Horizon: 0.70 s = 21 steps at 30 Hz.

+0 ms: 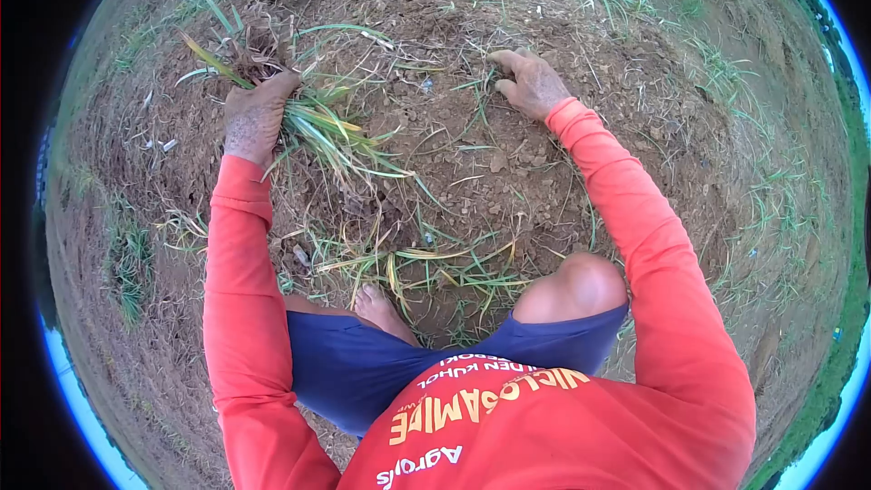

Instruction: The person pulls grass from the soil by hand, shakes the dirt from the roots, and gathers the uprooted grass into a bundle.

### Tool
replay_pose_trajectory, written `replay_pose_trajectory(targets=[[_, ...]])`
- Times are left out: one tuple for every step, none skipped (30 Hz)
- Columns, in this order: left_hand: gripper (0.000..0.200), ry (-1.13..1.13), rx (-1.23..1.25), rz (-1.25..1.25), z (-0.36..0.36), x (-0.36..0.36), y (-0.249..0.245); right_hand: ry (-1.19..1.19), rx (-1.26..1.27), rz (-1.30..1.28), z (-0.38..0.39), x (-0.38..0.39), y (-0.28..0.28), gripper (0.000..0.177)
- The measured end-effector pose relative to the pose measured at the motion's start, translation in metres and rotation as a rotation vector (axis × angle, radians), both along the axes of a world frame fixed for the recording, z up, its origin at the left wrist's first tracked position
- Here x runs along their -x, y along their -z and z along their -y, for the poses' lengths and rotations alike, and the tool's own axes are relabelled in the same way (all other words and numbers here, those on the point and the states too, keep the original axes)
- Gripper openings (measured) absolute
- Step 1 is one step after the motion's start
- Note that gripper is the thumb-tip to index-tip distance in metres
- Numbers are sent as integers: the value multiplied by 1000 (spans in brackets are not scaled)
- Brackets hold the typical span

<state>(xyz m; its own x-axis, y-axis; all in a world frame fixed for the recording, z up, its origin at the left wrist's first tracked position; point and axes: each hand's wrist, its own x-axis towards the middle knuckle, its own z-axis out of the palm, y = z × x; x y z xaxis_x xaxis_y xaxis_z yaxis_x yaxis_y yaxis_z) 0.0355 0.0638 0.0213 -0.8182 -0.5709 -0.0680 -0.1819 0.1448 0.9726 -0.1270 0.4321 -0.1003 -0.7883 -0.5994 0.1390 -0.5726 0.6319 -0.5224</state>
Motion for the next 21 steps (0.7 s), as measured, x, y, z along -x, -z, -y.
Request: replay_pose_trajectory(targets=[[24,16,54,12,2,-3,2,-37,3,-69,2,2,4,37],[25,32,108,24,2,-5,2,-68,-27,-75,3,7,10,36],[25,73,134,95,3,-7,-2,-100,-57,-81,3,13,14,36],[25,111,193,63,5,-9,-1,-131,-87,-88,1,17,18,35],[25,147,252,30,7,-10,0,-99,-65,-56,1,17,12,33],[24,182,311,-2,8,-12,-1,-67,-41,-24,1,17,3,30],[24,160,226,10,8,-14,-1,-34,-16,10,3,12,-5,28],[25,143,141,22,4,-15,-5,-32,-7,-23,4,8,-2,26],[25,129,57,31,-1,-15,-8,-26,4,-57,5,3,0,23],[24,141,70,33,-4,-14,-9,-19,16,-103,6,1,0,22],[24,151,85,27,-7,-13,-7,-54,14,-113,8,-7,-1,19],[24,161,99,26,-8,-11,-3,-45,4,-116,10,-8,-1,20],[21,161,38,62,-7,-8,3,-38,-6,-114,13,-9,1,21],[21,189,13,70,-8,-7,6,-33,-16,-113,16,-9,0,22],[21,213,-11,75,-14,-7,8,-16,75,-96,23,-11,-8,23],[22,237,-34,78,-22,-6,11,0,166,29,32,-11,-16,23],[24,260,-156,101,-31,-3,17,23,256,161,46,-19,-31,22],[26,289,-281,132,-44,0,25,55,344,299,58,-30,-41,22],[28,315,-404,154,-59,5,27,-19,397,327,72,-39,-48,23],[32,326,-660,58,-82,7,20,-100,449,349,88,-44,-54,24],[34,328,-671,32,-88,15,31,-172,401,176,102,-48,-56,26]])
